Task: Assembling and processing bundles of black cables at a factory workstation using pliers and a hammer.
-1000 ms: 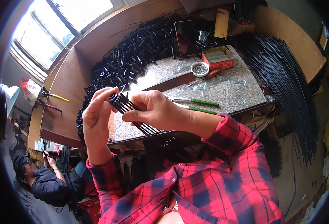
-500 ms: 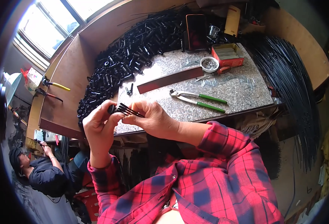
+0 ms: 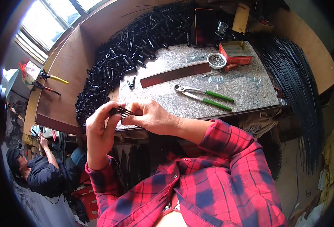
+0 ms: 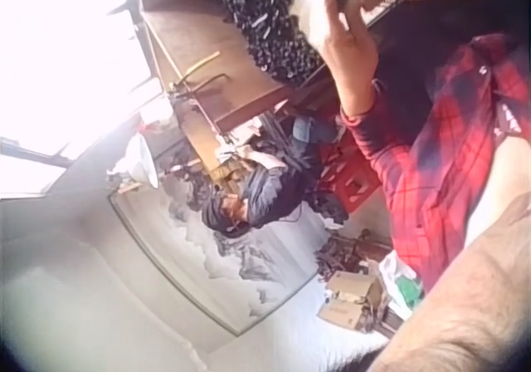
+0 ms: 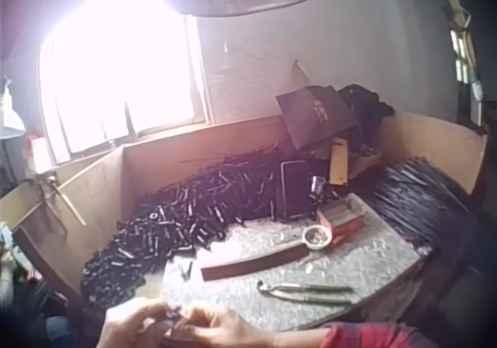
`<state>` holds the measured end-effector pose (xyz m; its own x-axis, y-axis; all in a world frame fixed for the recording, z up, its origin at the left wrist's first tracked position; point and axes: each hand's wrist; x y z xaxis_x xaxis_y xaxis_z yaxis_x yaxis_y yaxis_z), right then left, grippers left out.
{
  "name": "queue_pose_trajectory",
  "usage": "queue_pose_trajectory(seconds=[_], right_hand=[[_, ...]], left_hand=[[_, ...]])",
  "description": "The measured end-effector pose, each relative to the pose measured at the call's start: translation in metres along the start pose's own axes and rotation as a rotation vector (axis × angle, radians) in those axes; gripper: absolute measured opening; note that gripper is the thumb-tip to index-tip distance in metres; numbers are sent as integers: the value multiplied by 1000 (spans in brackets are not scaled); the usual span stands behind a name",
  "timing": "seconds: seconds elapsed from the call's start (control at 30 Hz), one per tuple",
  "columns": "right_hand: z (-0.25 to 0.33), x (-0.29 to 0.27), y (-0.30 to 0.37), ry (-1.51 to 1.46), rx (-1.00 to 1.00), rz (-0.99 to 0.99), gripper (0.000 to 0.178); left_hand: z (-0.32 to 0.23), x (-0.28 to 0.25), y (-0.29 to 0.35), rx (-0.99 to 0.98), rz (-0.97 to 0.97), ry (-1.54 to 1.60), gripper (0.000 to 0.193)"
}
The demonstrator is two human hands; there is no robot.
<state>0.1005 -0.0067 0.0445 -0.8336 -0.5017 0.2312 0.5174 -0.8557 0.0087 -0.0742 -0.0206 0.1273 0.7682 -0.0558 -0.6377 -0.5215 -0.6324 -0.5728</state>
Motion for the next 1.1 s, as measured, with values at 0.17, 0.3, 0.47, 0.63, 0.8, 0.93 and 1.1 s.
queue_pose_trajectory(seconds=[0.17,0.3,0.47,0.63,0.8,0.93,1.1], right_hand=[[-17,2,-8,-38,-26,-98,18],[-21,3,-10,106,-5,-86,14],[-44,-4,-3,-62,18,-28,24],[-52,4,-3,-201,64,-28,23],[-59,8,-3,-235,60,-147,27],[-70,19,-7,-210,67,-258,31],[-84,21,-9,-302,-19,-211,24]], left_hand=[[-11,21,-4,-214,-177,-32,30],[5,12,9,-123,-53,-232,26],[12,7,12,-48,-26,-58,18],[11,6,16,-45,65,-64,10],[24,37,26,-216,-117,215,15],[26,65,39,-258,-386,555,38],[28,88,39,-328,-503,622,30]])
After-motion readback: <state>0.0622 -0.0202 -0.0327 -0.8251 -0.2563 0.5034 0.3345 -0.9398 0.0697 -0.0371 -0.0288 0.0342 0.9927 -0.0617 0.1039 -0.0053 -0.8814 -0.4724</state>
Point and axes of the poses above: each hand's wrist, its own y-axis away from the middle knuckle, its own x-axis out of the palm, z = x × y, and after that the axes turned 9 degrees about x, right-handed
